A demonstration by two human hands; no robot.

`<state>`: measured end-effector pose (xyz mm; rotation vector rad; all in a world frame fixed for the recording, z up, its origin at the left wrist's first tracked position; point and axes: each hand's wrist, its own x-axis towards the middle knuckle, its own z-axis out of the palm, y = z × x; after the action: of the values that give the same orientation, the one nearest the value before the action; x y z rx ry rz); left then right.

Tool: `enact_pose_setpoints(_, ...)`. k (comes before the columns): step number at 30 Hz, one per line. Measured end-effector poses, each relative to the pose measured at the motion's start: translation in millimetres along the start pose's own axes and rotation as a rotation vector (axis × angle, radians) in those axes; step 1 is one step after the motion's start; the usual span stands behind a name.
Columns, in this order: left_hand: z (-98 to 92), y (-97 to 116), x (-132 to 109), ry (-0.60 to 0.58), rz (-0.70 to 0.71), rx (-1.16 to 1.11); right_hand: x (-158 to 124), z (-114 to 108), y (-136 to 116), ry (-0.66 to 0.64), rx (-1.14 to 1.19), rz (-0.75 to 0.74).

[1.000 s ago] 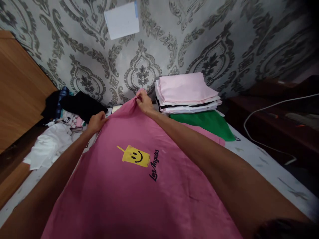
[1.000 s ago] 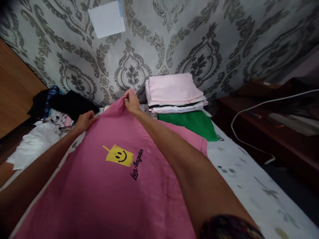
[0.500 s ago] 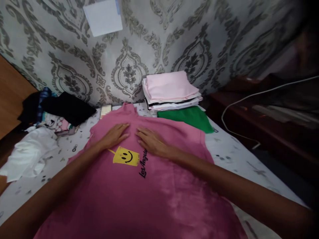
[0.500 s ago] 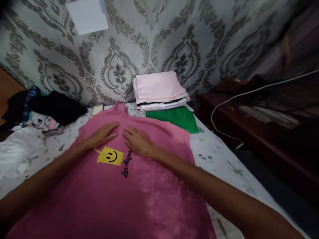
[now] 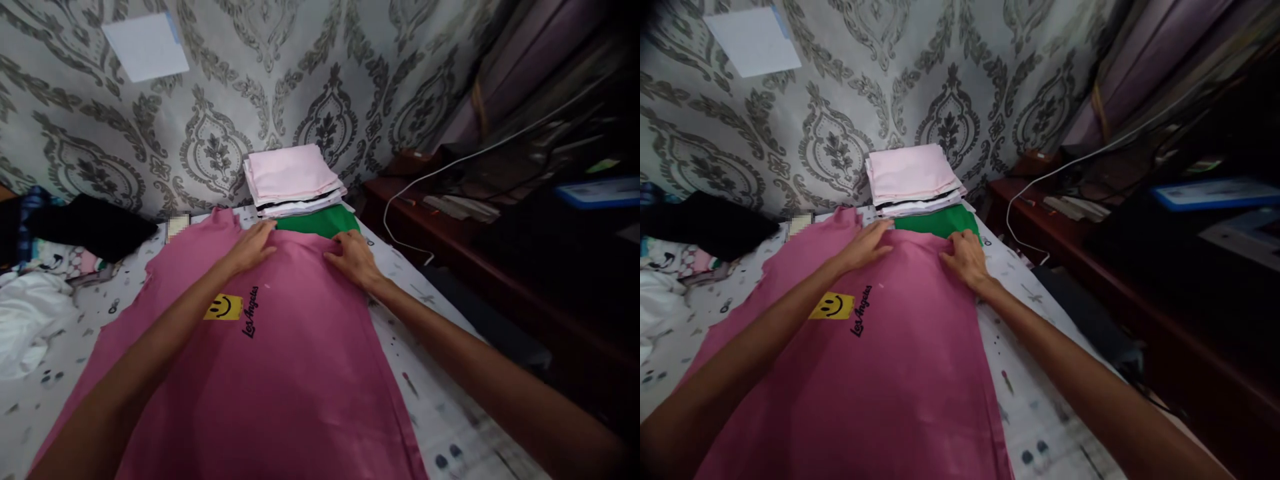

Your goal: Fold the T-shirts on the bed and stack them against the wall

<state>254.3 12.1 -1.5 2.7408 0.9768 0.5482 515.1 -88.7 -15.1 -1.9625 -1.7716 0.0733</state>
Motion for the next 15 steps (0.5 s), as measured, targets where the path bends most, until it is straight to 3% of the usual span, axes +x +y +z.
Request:
enact_pose_setpoints(3, 9.5, 15.4, 15.9, -0.038, 0.108, 0.06, -20.0, -0.1, -7.4, 0.003, 0.056, -0.236)
enact_pose_setpoints(6, 7.4, 11.2, -3.7, -0.106, 0.165, 0.116, -50.1, -4.1, -14.0, -0.129, 0.113, -0.639)
enact_pose_setpoints(8, 2.6, 4.1, -24.8, -0.154, 0.161, 0.092, -64.6, -7.0, -15.5, -0.236, 0.157, -0.756)
enact_pose_setpoints(11, -4.6, -3.6, -48.0, -0.162, 0.108, 0.042, -69.5, -8.5, -17.5, -0.294, 0.257, -0.659)
enact_pose_setpoints(15, -8.1, -3.1, -52.9, -0.126, 0.055, 0.022, -56.0, -4.7, -28.1, -0.277, 0.29, -0.308)
